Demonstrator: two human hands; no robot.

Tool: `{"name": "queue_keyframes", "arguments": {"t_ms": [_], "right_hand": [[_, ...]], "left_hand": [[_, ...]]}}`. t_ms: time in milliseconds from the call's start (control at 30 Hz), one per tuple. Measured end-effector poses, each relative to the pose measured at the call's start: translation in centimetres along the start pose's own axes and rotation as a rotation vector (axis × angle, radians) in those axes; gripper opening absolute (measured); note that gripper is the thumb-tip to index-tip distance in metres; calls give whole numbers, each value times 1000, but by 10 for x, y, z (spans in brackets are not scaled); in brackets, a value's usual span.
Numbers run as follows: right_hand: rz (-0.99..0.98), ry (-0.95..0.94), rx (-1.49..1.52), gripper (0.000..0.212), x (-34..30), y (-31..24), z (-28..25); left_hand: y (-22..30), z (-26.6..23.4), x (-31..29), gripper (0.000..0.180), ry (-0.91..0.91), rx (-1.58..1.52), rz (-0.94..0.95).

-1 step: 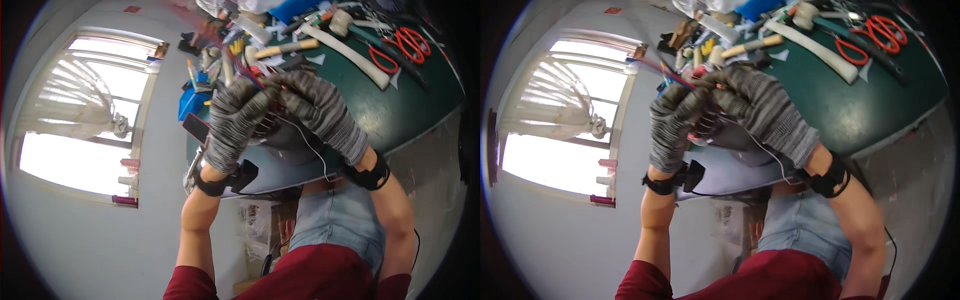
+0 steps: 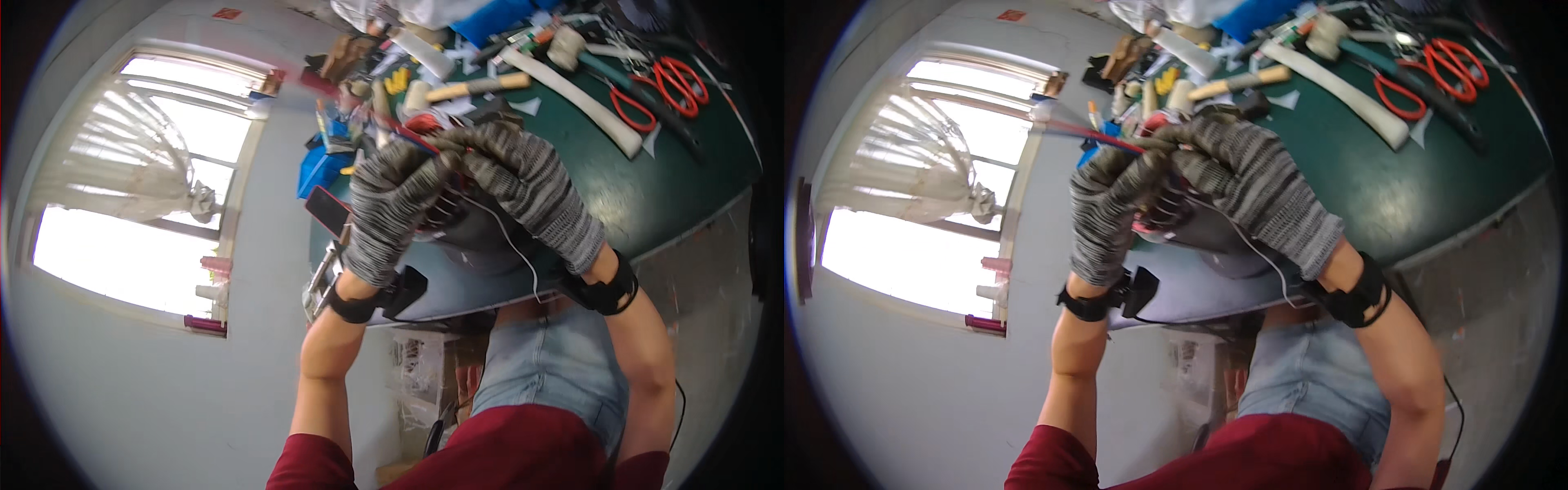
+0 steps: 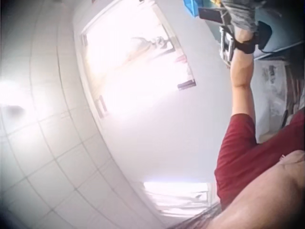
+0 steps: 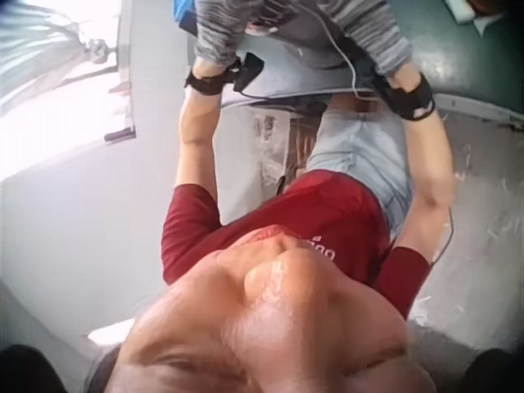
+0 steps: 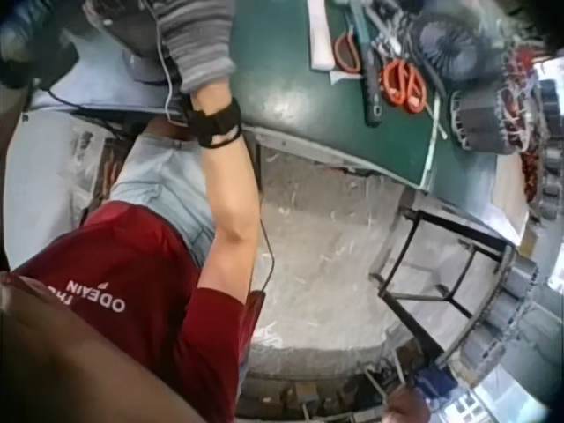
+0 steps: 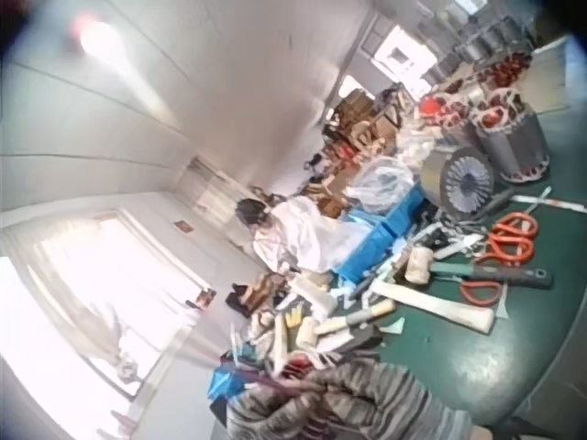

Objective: Winding and securing copper wires on a motor stator using insulation tubes and thread.

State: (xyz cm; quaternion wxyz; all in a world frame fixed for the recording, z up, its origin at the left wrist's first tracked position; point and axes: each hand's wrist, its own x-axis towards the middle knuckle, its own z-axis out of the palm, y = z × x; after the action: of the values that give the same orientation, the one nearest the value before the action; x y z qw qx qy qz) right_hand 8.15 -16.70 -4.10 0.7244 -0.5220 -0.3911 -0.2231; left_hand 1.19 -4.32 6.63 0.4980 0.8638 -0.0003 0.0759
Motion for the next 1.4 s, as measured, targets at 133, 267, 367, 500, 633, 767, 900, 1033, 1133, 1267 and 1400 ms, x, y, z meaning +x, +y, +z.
{"name": "queue_keyframes", "arguments": {"t_ms": [133,267,367,500,633,767,900,1033,1133,1267,1400], "right_hand": [[-169,-205,-202,23,7,7,-1],[-137,-258,-110,24,-1,3,-8],[-23,-287,-9,20,13,3,-2],[-313,-292,-160,23,52,-5,4],[-641,-285,-314,34,84,-15,14],[-464,-313,-179,37,88,-17,15],[-512,-288,-240,36,88,-18,12],[-327,-355,-116,36,86,-28,6],[-480,-298,-218,37,85,-17,5],[-660,-99,-592,36,71,8,-2],[-110,-369,-344,43,34,28,-24]], "left_hand": [[-2,-9,-5,17,129,74,109],[18,-4,-7,16,253,-29,157],[34,-15,-8,18,348,-17,253],[62,-29,-7,24,416,-54,269],[66,-39,-5,25,455,-12,346],[69,-39,-3,26,430,-17,362],[68,-38,1,25,405,10,394],[68,-34,2,32,404,62,413],[66,-33,5,33,407,95,399],[50,-42,6,33,255,174,386],[-4,-57,-9,38,-94,363,252]]}}
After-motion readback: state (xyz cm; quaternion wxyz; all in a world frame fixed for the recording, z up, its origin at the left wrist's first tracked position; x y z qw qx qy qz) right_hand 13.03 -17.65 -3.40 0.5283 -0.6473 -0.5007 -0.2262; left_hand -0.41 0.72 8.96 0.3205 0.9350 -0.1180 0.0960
